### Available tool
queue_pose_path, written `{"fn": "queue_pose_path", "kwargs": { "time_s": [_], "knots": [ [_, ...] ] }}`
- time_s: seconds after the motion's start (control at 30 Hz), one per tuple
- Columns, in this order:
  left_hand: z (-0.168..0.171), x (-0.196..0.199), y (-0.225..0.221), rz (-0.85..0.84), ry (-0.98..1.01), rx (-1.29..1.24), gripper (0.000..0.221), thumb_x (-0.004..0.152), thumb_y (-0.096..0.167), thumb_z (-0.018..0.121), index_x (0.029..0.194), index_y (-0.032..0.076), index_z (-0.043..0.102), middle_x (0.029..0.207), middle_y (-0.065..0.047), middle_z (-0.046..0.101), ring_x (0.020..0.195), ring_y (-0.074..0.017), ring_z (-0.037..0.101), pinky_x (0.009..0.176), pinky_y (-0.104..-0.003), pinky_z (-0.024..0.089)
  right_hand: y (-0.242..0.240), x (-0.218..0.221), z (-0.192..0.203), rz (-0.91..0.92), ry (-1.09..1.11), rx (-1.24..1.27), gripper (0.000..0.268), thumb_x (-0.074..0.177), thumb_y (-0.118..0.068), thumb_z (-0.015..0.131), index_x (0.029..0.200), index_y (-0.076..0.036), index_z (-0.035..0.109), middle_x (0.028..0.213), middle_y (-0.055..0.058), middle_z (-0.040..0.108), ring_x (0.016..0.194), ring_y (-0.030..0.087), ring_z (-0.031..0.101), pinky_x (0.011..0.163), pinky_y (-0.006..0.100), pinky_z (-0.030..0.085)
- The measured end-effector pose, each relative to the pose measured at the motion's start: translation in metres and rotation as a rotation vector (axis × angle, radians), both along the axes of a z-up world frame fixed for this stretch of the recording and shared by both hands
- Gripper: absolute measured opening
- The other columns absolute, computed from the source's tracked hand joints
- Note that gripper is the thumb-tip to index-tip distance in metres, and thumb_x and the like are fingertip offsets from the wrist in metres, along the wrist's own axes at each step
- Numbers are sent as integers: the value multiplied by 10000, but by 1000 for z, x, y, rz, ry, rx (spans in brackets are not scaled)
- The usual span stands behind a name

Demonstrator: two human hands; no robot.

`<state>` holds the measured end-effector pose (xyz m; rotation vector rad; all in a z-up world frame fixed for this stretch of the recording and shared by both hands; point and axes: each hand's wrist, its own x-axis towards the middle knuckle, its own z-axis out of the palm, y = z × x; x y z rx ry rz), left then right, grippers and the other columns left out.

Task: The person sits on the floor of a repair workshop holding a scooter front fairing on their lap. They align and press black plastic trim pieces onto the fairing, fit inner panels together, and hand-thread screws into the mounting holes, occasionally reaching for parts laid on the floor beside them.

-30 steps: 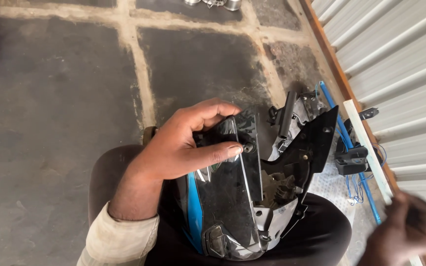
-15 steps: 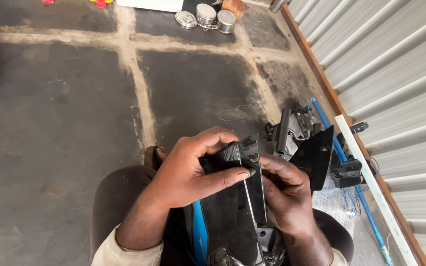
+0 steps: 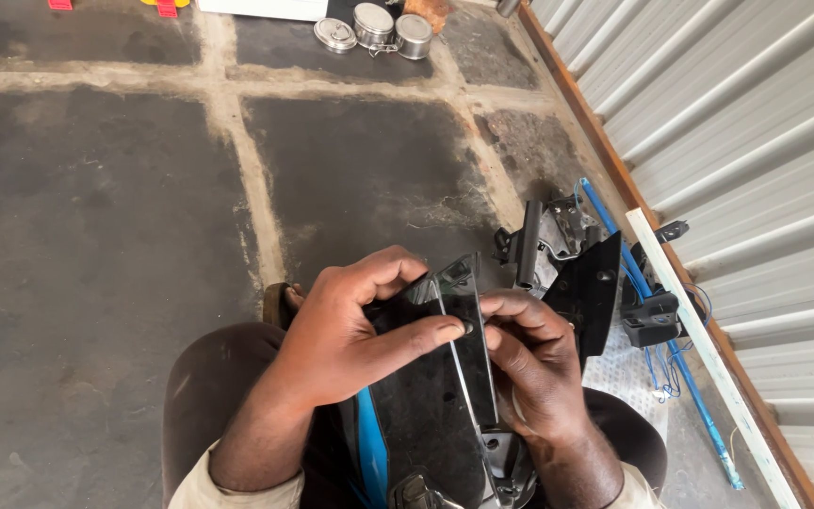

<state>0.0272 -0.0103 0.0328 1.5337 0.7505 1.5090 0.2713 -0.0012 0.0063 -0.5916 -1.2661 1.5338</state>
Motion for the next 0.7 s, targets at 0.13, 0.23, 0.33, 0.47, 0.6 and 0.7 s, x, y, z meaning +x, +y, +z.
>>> {"fn": "queue_pose_path", "kwargs": {
  "time_s": [0.13, 0.23, 0.33, 0.47, 0.6, 0.7],
  "knots": [
    [-2, -1, 0, -57, -24, -20, 230, 898, 137, 831, 1035, 23, 685, 824, -50, 770, 763, -50, 716, 615, -214, 521, 0, 0, -3, -19, -11, -44, 245, 1011, 57, 635, 1253, 98, 643, 1130, 193, 720, 1017, 190, 708, 894, 323, 590],
    [-3, -1, -3, -80, -43, -10, 227, 912, 127, 819, 1059, 18, 684, 863, -55, 778, 807, -58, 733, 655, -216, 544, 8, -4, 1, -32, -30, -41, 220, 1048, 35, 607, 1250, 111, 649, 1111, 201, 721, 993, 203, 711, 898, 333, 596],
    [0, -3, -2, -92, -57, 5, 242, 918, 121, 818, 1089, 16, 682, 887, -59, 777, 837, -61, 731, 690, -222, 557, 9, -9, 12, -30, -9, -74, 219, 1062, 8, 565, 1239, 106, 648, 1108, 210, 715, 982, 227, 722, 902, 362, 610],
    [-3, -3, -2, -89, -36, -31, 252, 905, 121, 826, 1092, 20, 691, 859, -50, 780, 805, -50, 716, 675, -220, 542, 1, -9, 12, -124, -75, -40, 236, 1017, 66, 564, 1240, 82, 643, 1158, 199, 693, 1042, 211, 701, 922, 346, 592],
    [-3, -3, -1, -74, -33, -44, 257, 901, 116, 828, 1096, 17, 692, 847, -53, 771, 799, -47, 695, 672, -219, 533, 0, -6, 13, -171, -161, 115, 220, 1001, 101, 588, 1213, 83, 647, 1224, 192, 683, 1134, 214, 684, 977, 336, 573],
    [-4, -3, -1, -83, -54, -31, 250, 915, 111, 820, 1106, 13, 691, 860, -60, 766, 811, -49, 688, 689, -219, 537, -2, -6, 13, -109, -137, 202, 232, 1019, 93, 611, 1242, 79, 672, 1274, 166, 661, 1160, 185, 665, 990, 305, 558]
  ]
}}
